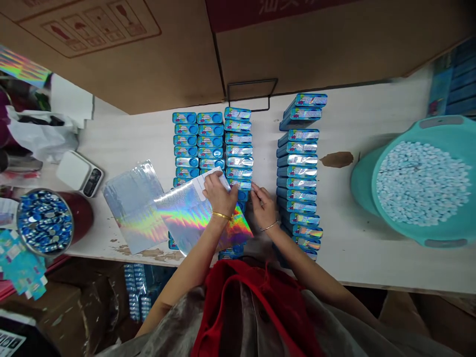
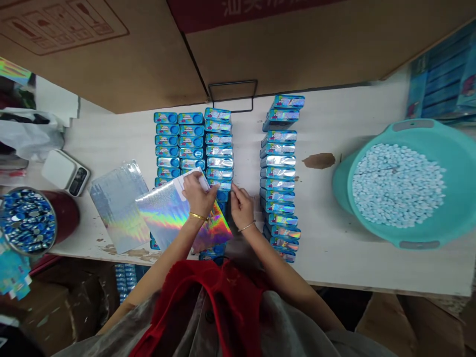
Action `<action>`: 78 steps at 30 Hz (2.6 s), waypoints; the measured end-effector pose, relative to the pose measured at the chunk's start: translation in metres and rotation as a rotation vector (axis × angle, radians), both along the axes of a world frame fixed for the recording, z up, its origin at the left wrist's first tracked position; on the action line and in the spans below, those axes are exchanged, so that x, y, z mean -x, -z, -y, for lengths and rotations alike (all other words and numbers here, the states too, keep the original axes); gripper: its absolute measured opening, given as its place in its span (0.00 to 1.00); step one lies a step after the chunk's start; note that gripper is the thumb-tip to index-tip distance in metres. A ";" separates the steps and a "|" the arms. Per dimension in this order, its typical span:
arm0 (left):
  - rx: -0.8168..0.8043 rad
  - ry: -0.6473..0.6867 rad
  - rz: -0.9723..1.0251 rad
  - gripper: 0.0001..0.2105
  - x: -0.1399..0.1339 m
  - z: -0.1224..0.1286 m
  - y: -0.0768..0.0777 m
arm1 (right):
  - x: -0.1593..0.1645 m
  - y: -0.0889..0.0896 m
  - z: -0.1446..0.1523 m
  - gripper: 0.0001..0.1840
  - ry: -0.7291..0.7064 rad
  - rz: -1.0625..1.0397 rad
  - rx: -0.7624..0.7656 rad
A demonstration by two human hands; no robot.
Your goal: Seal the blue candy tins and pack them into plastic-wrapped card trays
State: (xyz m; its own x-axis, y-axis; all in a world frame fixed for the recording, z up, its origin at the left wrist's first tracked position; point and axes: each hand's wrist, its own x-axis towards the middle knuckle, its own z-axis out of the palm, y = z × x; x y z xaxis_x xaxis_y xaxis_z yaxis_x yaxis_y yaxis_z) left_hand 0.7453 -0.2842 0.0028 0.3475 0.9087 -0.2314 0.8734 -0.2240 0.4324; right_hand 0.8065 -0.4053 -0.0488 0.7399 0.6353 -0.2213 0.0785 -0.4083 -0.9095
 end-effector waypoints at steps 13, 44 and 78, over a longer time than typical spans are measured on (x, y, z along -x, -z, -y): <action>-0.199 0.214 -0.088 0.19 0.103 -0.072 -0.017 | 0.000 -0.048 -0.052 0.22 -0.390 0.609 0.158; -0.071 -0.210 0.745 0.06 0.143 -0.033 -0.061 | 0.067 -0.041 -0.111 0.27 -0.450 0.085 -0.117; -0.071 0.022 0.085 0.25 0.035 0.017 0.005 | 0.024 -0.002 0.023 0.23 -0.060 0.024 0.030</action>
